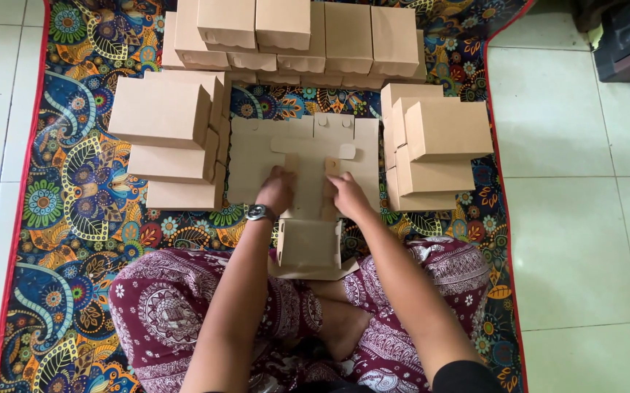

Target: A person is sitting on the floor and folding flat cardboard templates into small rectangular boxes, then stacking them.

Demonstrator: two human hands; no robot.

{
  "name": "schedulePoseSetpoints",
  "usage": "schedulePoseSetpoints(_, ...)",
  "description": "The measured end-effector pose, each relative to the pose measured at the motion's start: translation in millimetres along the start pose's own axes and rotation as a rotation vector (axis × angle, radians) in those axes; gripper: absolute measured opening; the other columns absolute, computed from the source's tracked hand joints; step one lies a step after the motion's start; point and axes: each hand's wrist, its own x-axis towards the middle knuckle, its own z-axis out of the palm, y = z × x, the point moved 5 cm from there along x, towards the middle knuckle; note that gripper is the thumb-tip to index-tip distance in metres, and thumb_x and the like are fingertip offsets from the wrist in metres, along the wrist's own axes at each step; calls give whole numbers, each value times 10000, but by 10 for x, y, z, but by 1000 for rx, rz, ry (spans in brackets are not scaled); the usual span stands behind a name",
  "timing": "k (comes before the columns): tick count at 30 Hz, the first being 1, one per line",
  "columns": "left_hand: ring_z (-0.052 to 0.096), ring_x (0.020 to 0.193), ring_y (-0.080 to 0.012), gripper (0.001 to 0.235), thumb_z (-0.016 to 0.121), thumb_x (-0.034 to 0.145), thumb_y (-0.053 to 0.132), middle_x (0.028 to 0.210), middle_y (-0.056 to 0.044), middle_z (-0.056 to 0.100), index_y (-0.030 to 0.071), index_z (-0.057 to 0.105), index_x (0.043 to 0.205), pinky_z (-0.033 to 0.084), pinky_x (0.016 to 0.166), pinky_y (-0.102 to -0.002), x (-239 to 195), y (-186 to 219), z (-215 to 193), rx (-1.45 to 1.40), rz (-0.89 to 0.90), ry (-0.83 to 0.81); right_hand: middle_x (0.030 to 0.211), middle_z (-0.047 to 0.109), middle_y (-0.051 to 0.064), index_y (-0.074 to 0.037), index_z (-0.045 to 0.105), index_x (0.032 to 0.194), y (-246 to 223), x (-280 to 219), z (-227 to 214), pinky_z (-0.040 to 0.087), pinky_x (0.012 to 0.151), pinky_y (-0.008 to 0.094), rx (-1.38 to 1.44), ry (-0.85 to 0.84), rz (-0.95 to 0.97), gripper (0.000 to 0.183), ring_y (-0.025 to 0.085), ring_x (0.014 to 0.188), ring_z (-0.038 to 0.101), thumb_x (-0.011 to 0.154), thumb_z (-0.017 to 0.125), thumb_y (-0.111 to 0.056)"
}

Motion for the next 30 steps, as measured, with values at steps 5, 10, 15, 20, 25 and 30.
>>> schedulePoseSetpoints(5, 682, 1055, -328, 307, 584, 896, 138, 1199, -37, 580, 221, 740, 1147, 604, 925, -451, 140, -141, 457, -480, -210, -102, 1305, 518, 180, -100, 601, 1437, -169, -43, -51, 596, 938, 515, -105, -37, 41, 539, 432, 1119, 660, 921, 526, 34)
schedulePoseSetpoints(10, 688, 1056, -247, 253, 584, 935, 165, 1123, 30, 605, 271, 755, 1088, 605, 922, -374, 236, -241, 666, -613, -311, -70, 1221, 561, 159, -75, 638, 1391, 40, 81, 19, 586, 949, 479, -39, 2, 27, 481, 389, 1121, 668, 931, 526, 11)
schedulePoseSetpoints(15, 612, 1238, -391, 804, 801, 758, 113, 1366, -182, 512, 38, 434, 1469, 537, 1064, -489, 182, -375, 252, -910, -632, -68, 942, 714, 127, -13, 435, 1340, 665, 393, 199, 554, 913, 492, 290, 207, 229, 604, 358, 997, 710, 834, 748, -115)
schedulePoseSetpoints(20, 614, 1237, -423, 970, 776, 730, 163, 1400, -177, 461, 70, 325, 1585, 547, 1046, -518, 187, -350, 140, -873, -575, -140, 905, 738, 146, -8, 142, 1594, 562, 372, -8, 608, 612, 329, 445, 111, 324, 1013, 229, 636, 727, 810, 784, -41)
schedulePoseSetpoints(25, 588, 1257, -466, 939, 724, 809, 97, 1407, -203, 436, 162, 271, 1629, 518, 1076, -536, 181, -300, -85, -892, -479, -187, 930, 729, 177, -135, 146, 1647, 482, 358, -33, 609, 565, 284, 505, 50, 303, 1024, 220, 639, 732, 842, 767, -18)
schedulePoseSetpoints(30, 634, 1225, -385, 815, 685, 827, 246, 1386, -104, 449, 348, 381, 1576, 547, 1026, -492, 285, -266, 122, -721, -364, -277, 863, 725, 100, -213, 409, 1582, 559, 493, 39, 604, 674, 370, 166, -8, 195, 796, 230, 694, 745, 848, 696, -102)
